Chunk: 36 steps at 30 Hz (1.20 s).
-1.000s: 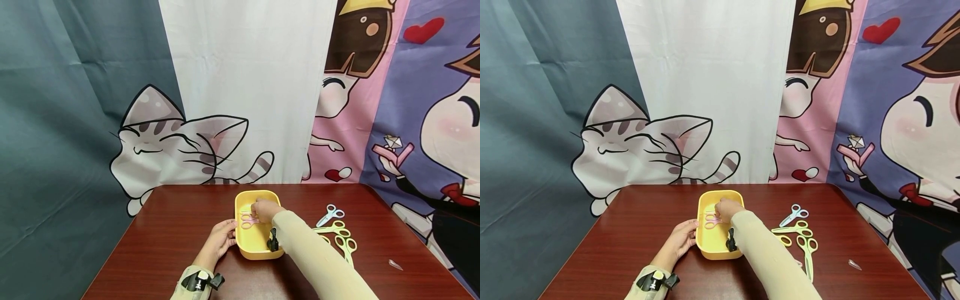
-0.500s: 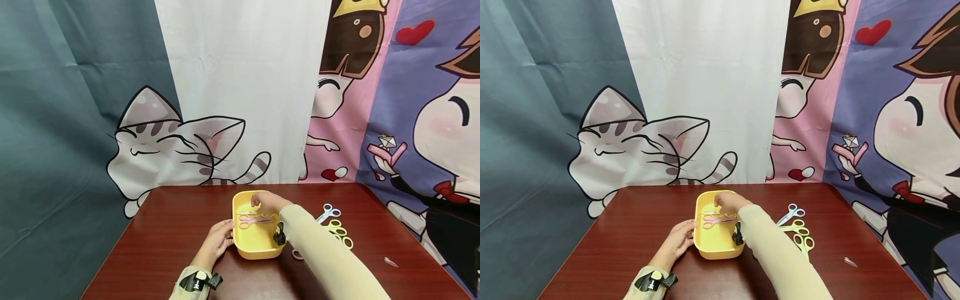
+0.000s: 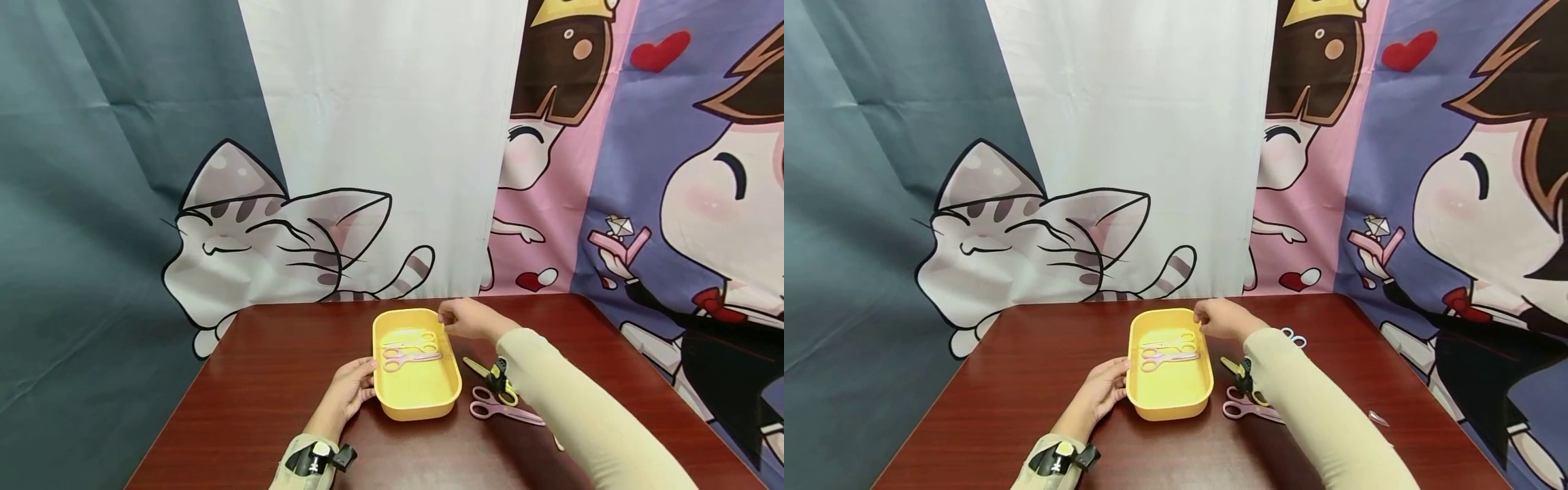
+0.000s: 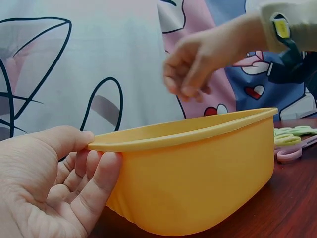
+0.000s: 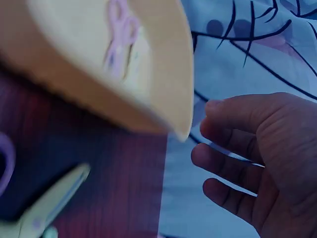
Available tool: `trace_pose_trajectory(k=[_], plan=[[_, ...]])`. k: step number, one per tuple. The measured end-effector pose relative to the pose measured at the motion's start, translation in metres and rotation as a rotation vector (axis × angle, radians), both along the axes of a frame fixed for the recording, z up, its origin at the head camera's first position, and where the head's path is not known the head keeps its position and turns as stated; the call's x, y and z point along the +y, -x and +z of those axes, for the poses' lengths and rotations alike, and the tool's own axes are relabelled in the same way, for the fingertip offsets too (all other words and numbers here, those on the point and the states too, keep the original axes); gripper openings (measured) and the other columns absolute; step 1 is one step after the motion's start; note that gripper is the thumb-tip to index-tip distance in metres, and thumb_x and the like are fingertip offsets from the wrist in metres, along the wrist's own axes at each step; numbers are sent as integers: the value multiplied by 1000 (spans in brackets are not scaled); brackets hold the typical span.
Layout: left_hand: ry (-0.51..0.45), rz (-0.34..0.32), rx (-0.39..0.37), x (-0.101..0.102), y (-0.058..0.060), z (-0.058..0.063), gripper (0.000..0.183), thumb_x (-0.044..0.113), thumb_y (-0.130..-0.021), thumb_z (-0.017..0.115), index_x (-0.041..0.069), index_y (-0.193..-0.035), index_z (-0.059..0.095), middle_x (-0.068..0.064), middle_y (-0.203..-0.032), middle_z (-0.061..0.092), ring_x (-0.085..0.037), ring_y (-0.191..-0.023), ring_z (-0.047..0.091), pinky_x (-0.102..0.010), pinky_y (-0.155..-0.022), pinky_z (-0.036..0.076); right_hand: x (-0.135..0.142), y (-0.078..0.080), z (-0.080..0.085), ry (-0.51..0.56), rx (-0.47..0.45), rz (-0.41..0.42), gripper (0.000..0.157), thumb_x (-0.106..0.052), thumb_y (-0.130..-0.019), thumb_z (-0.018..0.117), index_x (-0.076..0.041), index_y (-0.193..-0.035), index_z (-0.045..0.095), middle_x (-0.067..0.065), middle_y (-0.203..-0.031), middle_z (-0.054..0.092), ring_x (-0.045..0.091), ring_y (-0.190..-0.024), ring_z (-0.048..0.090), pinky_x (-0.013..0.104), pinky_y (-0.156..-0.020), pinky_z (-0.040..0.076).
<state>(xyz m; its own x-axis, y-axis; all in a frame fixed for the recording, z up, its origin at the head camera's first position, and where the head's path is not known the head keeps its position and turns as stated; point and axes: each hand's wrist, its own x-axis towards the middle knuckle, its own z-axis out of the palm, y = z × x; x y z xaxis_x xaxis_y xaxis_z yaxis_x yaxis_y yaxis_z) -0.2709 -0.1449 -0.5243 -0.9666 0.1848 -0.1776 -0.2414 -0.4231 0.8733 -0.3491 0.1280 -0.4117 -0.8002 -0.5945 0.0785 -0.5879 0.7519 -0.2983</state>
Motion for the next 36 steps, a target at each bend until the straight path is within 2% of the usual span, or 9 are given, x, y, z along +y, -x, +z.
trace_pose_trajectory(k=[4,8,11,13,18,22,27,31,36], plan=[[-13,-16,19,-2,1,-1,41,13,-80,55,-8,-110,39,-9,-78,55,-12,-57,53,-26,-47,47,21,-12,-6,-50,10,46,10,-15,-69,63,-18,-77,57,-9,-64,51,6,-58,47,23,-51,40],[-1,-27,25,-4,1,-2,40,12,-81,54,-9,-111,37,-9,-80,55,-12,-57,53,-27,-48,47,36,-24,-19,-96,34,106,10,-13,-68,64,-18,-75,58,-11,-63,51,4,-56,46,21,-50,40],[13,-17,24,-5,0,-2,39,12,-81,54,-8,-110,38,-9,-79,55,-12,-57,52,-26,-47,47,42,-31,-31,-142,45,101,10,-14,-67,64,-18,-74,58,-12,-62,50,4,-55,46,21,-49,40],[10,-10,27,-6,0,-2,37,12,-81,54,-8,-109,40,-8,-77,54,-12,-56,52,-26,-46,46,43,-33,-37,-186,60,49,11,-19,-66,65,-18,-75,59,-11,-62,49,6,-56,46,24,-49,40],[-20,-16,31,-4,2,-3,38,12,-81,54,-8,-108,39,-8,-76,54,-13,-57,52,-26,-47,47,42,-36,-48,-336,57,-158,24,-40,-61,67,-22,-68,54,-8,-59,46,13,-54,44,33,-47,37],[-20,-25,29,-3,3,-2,40,12,-81,54,-10,-111,36,-8,-76,54,-13,-56,52,-27,-47,47,42,-40,-54,-409,46,-234,31,-45,-56,68,-22,-61,48,-6,-57,44,14,-52,43,35,-44,35],[0,-21,31,-2,1,1,40,12,-81,54,-9,-111,37,-9,-78,54,-12,-57,52,-26,-47,47,43,-42,-57,-372,26,-245,29,-39,-58,70,-21,-64,48,-6,-58,44,13,-52,43,32,-44,35],[-5,-48,31,-2,-1,7,41,12,-82,52,-10,-113,35,-9,-80,54,-12,-58,52,-27,-49,47,43,-40,-58,-330,-27,-256,24,-32,-59,70,-19,-63,50,-6,-56,45,13,-50,43,29,-43,35],[6,-66,38,-3,-5,10,41,13,-83,52,-9,-113,35,-6,-79,55,-10,-59,53,-26,-51,48,44,-33,-63,-296,-30,-218,19,-27,-55,70,-21,-57,51,-7,-54,46,12,-47,43,28,-40,34]])
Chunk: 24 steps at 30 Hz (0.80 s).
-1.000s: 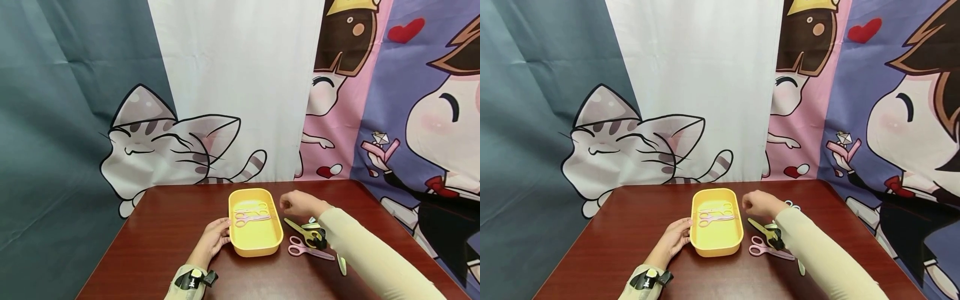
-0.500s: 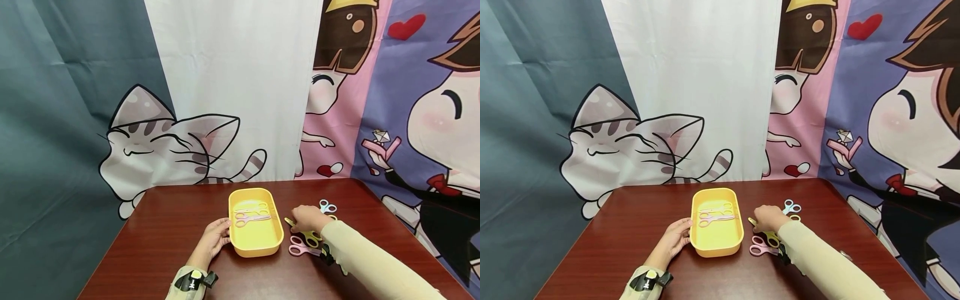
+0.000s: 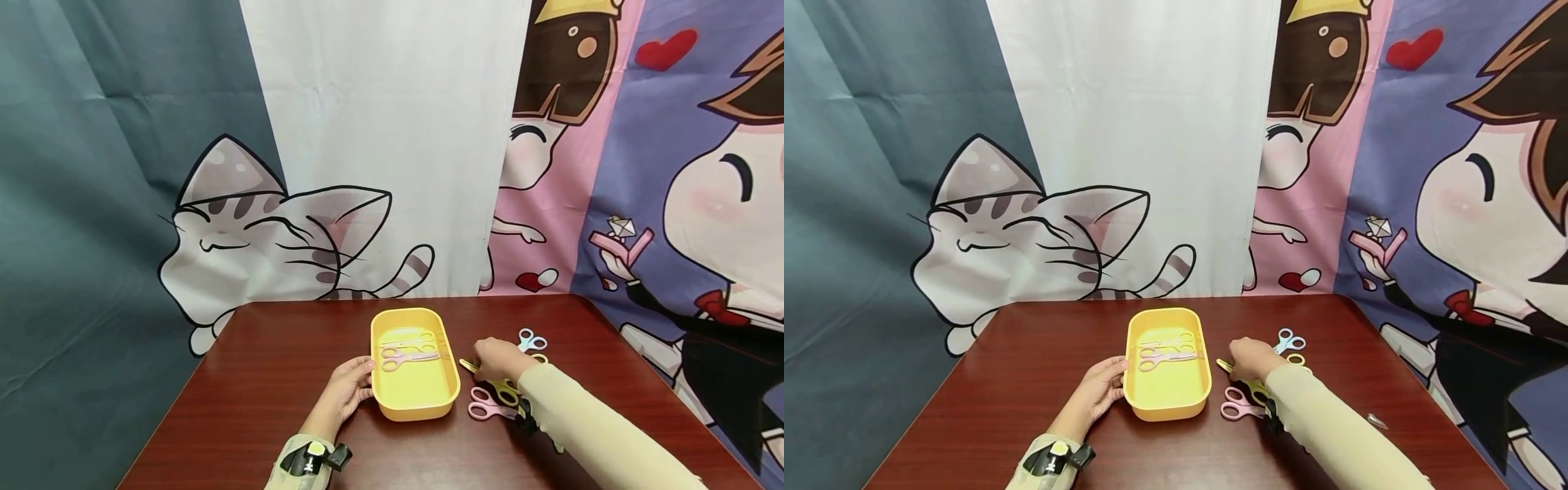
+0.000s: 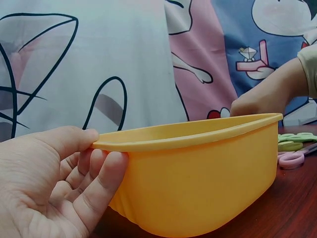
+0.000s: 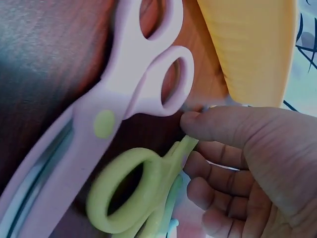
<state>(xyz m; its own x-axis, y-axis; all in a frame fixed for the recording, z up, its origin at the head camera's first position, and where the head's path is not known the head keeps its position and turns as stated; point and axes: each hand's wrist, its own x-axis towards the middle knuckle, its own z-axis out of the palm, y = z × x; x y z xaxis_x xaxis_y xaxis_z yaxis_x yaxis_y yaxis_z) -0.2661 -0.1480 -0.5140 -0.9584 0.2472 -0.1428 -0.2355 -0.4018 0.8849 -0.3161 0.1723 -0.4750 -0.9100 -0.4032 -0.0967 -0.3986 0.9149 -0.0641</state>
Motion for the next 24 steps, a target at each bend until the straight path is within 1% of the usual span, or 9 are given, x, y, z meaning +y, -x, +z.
trace_pose_trajectory(k=[3,9,14,17,19,24], plan=[[-9,2,2,-2,-1,-1,38,13,-83,52,-8,-111,37,-6,-79,55,-10,-59,53,-26,-51,48,0,4,-2,43,-8,40,17,-26,-53,70,-21,-55,53,-9,-52,47,10,-46,43,26,-40,35],[-35,16,22,-1,3,-9,38,10,-83,50,-11,-112,36,-12,-84,56,-14,-61,56,-28,-50,48,1,10,1,161,-51,94,16,-24,-56,70,-20,-56,55,-10,-52,49,8,-47,45,24,-42,38],[-30,26,28,1,7,-15,40,10,-83,50,-12,-113,34,-11,-82,55,-13,-60,55,-27,-49,48,1,13,6,201,-72,96,15,-26,-58,69,-20,-59,56,-9,-53,51,7,-48,46,23,-44,40],[-22,28,19,1,7,-14,40,11,-83,51,-11,-112,34,-9,-79,55,-12,-58,54,-27,-49,48,-2,15,12,229,-81,79,15,-27,-60,69,-19,-62,56,-8,-55,51,8,-49,47,24,-45,40],[-20,31,10,0,7,-13,41,11,-82,51,-11,-113,35,-9,-79,55,-12,-58,54,-27,-49,48,-4,17,16,252,-70,74,16,-27,-60,69,-19,-63,55,-6,-57,51,9,-51,47,25,-46,40],[-25,41,-13,-1,6,-12,42,11,-82,52,-10,-113,35,-10,-81,56,-13,-60,55,-28,-50,48,-9,28,29,305,-47,62,18,-28,-60,70,-19,-66,55,-5,-60,51,10,-53,47,24,-46,40]])
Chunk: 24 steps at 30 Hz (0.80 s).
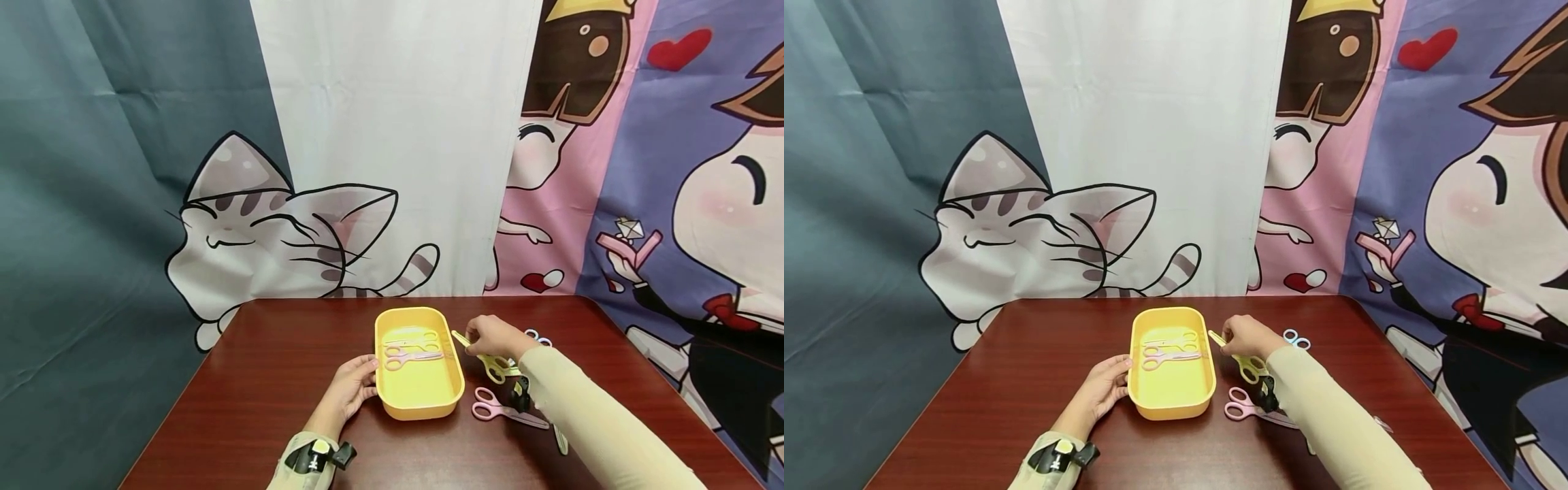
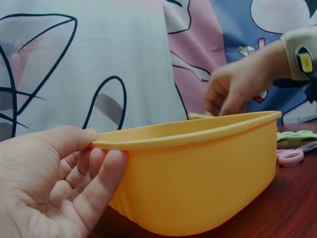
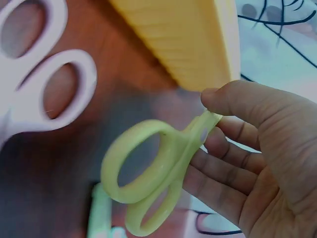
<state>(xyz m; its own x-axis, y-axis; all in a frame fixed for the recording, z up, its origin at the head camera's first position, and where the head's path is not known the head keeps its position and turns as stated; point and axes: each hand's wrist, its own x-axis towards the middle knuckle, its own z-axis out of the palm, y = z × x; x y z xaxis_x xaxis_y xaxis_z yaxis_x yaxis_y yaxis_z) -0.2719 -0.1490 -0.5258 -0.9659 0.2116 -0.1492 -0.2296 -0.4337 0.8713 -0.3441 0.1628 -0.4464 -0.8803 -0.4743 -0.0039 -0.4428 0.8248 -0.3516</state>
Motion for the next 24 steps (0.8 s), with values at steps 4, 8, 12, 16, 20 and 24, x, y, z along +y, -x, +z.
trace_pose_trajectory(k=[4,8,12,16,20,24], plan=[[0,10,-1,0,0,0,42,11,-81,53,-10,-113,35,-12,-83,56,-13,-60,55,-28,-49,48,-12,5,16,30,20,6,17,-26,-63,70,-19,-67,56,-4,-60,52,10,-54,48,24,-46,41],[5,9,-4,0,0,-1,42,11,-82,53,-10,-113,35,-14,-85,56,-14,-60,55,-28,-49,48,-29,5,35,7,34,30,16,-27,-66,69,-19,-70,56,-5,-63,53,10,-56,48,24,-48,42],[-6,-11,-8,0,-1,1,41,12,-82,52,-9,-113,36,-14,-86,56,-15,-62,56,-28,-50,48,-45,4,48,-46,49,67,15,-28,-68,66,-19,-75,56,-6,-67,52,10,-60,47,23,-51,40],[-5,-37,7,-1,-4,7,41,11,-83,50,-10,-114,34,-12,-84,56,-15,-63,56,-28,-51,48,-64,4,54,-82,85,120,14,-28,-69,65,-20,-78,56,-8,-69,52,9,-62,47,23,-53,40],[-2,-42,17,-1,-6,9,42,10,-84,50,-12,-115,31,-11,-84,56,-14,-63,55,-27,-51,48,-82,3,53,-78,108,176,15,-29,-70,64,-20,-79,57,-9,-70,52,7,-63,47,22,-55,40],[-12,-29,14,-1,-4,7,41,10,-83,51,-11,-114,34,-12,-83,56,-14,-62,55,-27,-50,48,-98,1,45,-76,114,255,17,-27,-70,65,-15,-82,60,-9,-71,53,6,-65,48,21,-57,41]])
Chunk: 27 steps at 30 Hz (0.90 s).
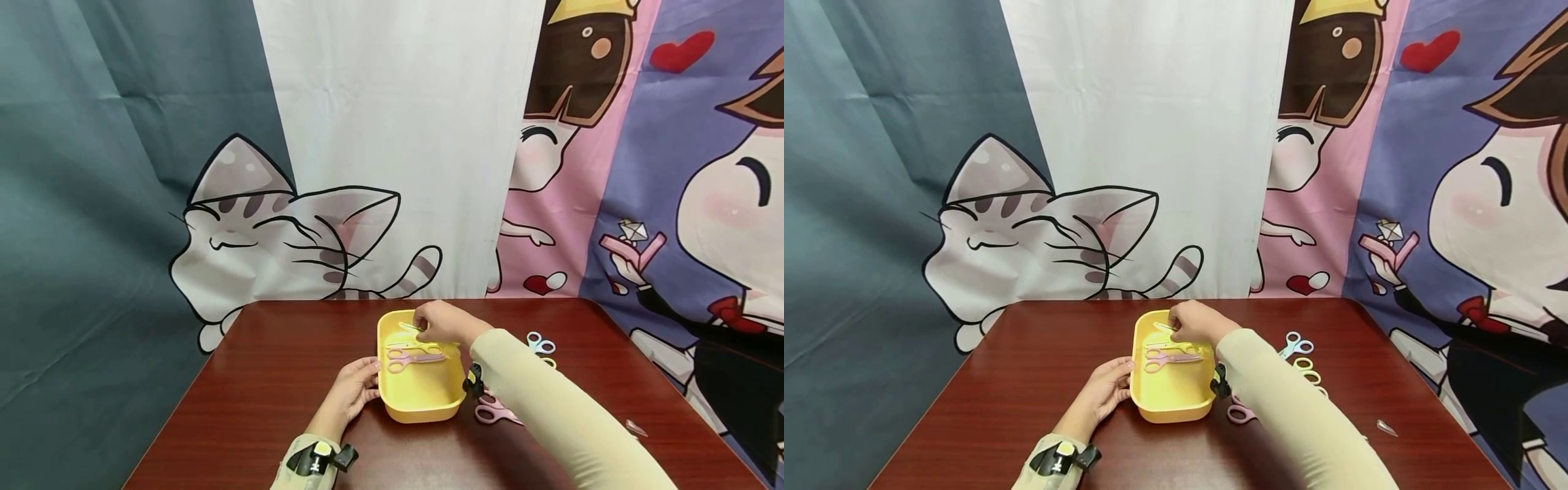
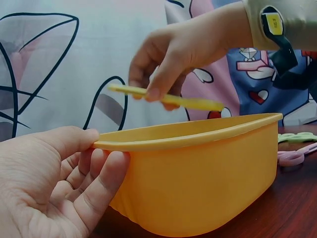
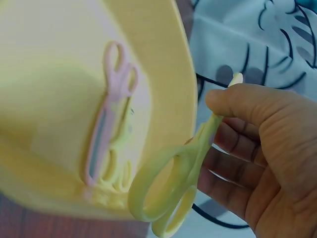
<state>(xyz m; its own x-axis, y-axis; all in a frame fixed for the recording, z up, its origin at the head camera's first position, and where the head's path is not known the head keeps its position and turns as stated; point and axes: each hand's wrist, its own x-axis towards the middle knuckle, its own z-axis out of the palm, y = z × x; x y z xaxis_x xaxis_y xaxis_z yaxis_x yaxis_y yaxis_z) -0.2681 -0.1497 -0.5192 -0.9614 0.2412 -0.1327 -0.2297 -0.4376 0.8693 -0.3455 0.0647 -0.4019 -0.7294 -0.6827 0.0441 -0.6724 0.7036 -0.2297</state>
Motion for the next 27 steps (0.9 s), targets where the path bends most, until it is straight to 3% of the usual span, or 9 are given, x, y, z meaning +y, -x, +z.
trace_pose_trajectory(k=[6,12,19,27], plan=[[11,14,9,1,5,-9,42,12,-81,53,-11,-112,36,-11,-82,56,-14,-60,55,-28,-49,48,-16,-5,-16,-69,6,114,15,-24,-68,66,-15,-78,59,-9,-68,52,4,-62,46,18,-55,40],[11,21,30,0,6,-12,37,13,-80,54,-8,-107,41,-12,-82,56,-13,-61,55,-28,-49,48,-25,-8,-30,-56,73,193,18,-32,-69,66,-16,-70,58,-11,-63,51,2,-57,45,16,-52,39],[6,12,21,-1,4,-10,37,12,-82,53,-9,-109,39,-12,-82,56,-13,-60,56,-28,-49,48,-27,-13,-45,-129,7,186,15,-19,-60,68,-16,-71,58,-12,-58,47,3,-54,41,16,-50,36],[6,2,1,-1,6,-9,41,12,-82,52,-9,-112,36,-12,-82,56,-14,-62,55,-28,-49,48,-30,-23,-55,-168,-52,163,14,-19,-63,69,-16,-73,58,-12,-58,46,4,-55,42,17,-50,36]])
